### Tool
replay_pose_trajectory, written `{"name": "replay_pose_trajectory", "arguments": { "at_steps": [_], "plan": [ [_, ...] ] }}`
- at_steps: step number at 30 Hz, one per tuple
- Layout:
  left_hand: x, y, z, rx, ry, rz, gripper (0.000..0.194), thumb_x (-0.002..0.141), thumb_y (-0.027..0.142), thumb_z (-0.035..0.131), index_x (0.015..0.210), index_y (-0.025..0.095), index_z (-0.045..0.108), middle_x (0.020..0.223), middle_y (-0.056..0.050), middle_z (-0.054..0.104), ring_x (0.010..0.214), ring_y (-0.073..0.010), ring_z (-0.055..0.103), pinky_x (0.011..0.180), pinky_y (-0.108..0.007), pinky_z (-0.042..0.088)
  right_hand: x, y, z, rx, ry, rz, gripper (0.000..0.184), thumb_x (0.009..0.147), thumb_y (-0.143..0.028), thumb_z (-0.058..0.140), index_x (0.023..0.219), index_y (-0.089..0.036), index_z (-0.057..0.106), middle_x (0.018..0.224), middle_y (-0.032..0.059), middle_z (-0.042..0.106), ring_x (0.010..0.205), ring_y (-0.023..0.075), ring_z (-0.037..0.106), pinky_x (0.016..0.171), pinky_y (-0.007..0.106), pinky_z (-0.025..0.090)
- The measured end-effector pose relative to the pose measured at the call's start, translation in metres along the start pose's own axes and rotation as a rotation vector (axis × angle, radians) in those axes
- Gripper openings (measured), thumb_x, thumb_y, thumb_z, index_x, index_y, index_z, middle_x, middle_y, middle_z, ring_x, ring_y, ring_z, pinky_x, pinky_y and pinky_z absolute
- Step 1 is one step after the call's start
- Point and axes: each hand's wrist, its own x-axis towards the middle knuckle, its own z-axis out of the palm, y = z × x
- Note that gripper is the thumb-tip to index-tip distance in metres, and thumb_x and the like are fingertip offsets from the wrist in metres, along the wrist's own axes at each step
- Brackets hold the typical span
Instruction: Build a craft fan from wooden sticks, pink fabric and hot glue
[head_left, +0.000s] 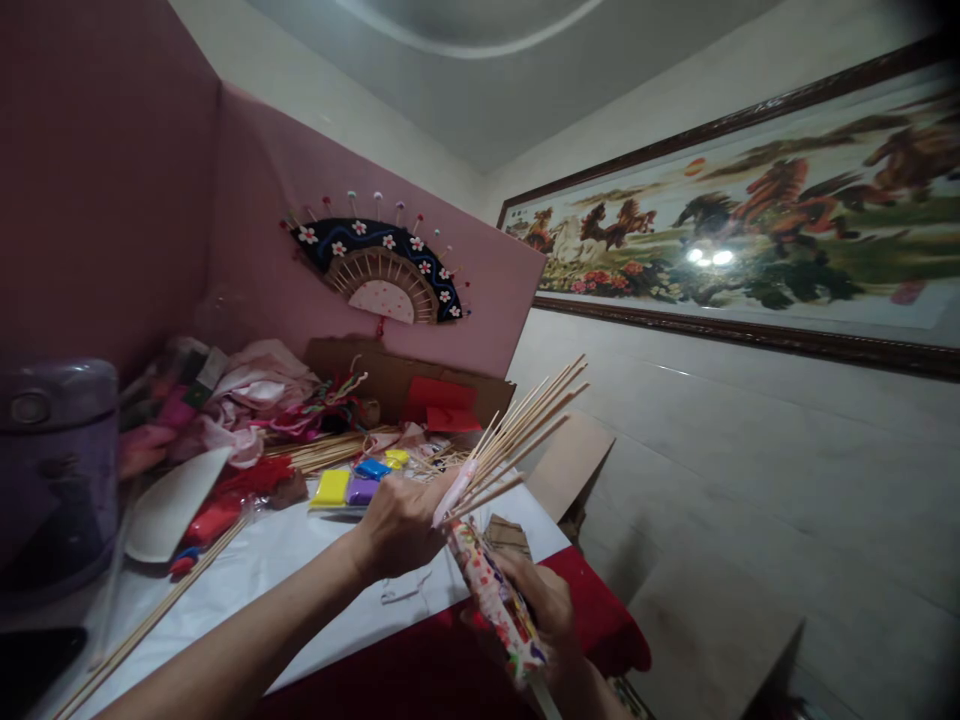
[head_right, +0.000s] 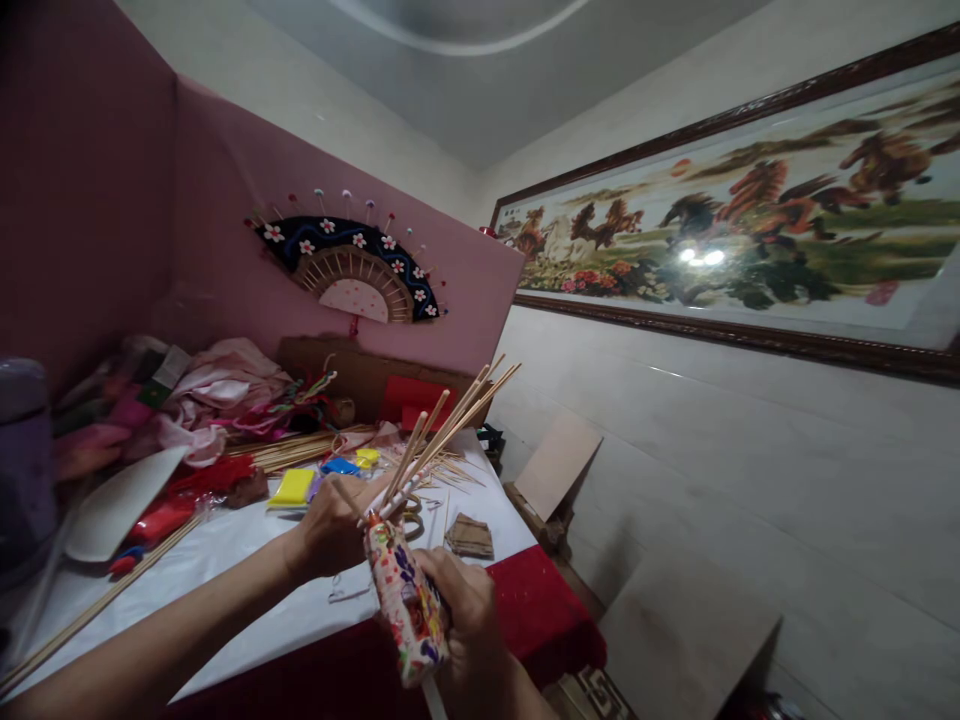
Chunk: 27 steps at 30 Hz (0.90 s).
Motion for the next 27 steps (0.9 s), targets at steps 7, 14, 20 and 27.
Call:
{"name": "replay_pose_trajectory", "arguments": {
  "at_steps": [7,14,20,27],
  "plan": [
    [-0.002,0.003,0.002,0.041,-0.015,-0.009,0.053,0.081,0.019,0.05,0.132,0.011,0.042,0.068,-0.001,0.067,0.049,-0.0169,0.061,0.044,-0.028,0.04,-0.005,0.006,0.001,-0.039,-0.005,-0.073,0.032,0.092,-0.045,0.044,0.104,-0.018,0.058,0.071,0.006,0.066,0.062,0.0197,0.064,0.056,0.028,0.049],
    [0.005,0.003,-0.005,0.114,0.086,0.005,0.035,0.087,0.022,0.047,0.12,0.015,0.054,0.076,-0.006,0.07,0.05,-0.015,0.061,0.045,-0.025,0.039,-0.005,0.003,-0.008,-0.07,-0.017,-0.052,0.038,0.095,-0.049,0.036,0.104,-0.02,0.058,0.07,0.0033,0.066,0.055,0.0159,0.061,0.05,0.025,0.042],
    [0.009,0.0,-0.01,0.129,0.144,0.03,0.032,0.089,0.021,0.047,0.119,0.014,0.056,0.075,-0.007,0.07,0.053,-0.0143,0.062,0.047,-0.024,0.039,-0.027,0.011,-0.021,-0.228,-0.001,-0.052,0.032,0.094,-0.045,0.04,0.11,-0.022,0.056,0.072,0.0021,0.067,0.056,0.0152,0.062,0.053,0.026,0.042],
    [0.006,0.001,-0.003,0.15,0.215,0.038,0.028,0.089,0.021,0.049,0.114,0.012,0.059,0.063,-0.005,0.066,0.051,-0.0138,0.06,0.048,-0.022,0.041,-0.029,0.007,-0.023,-0.301,0.084,-0.079,0.035,0.096,-0.045,0.033,0.108,-0.02,0.054,0.065,0.0008,0.064,0.049,0.0152,0.059,0.045,0.026,0.042]
  ]
}}
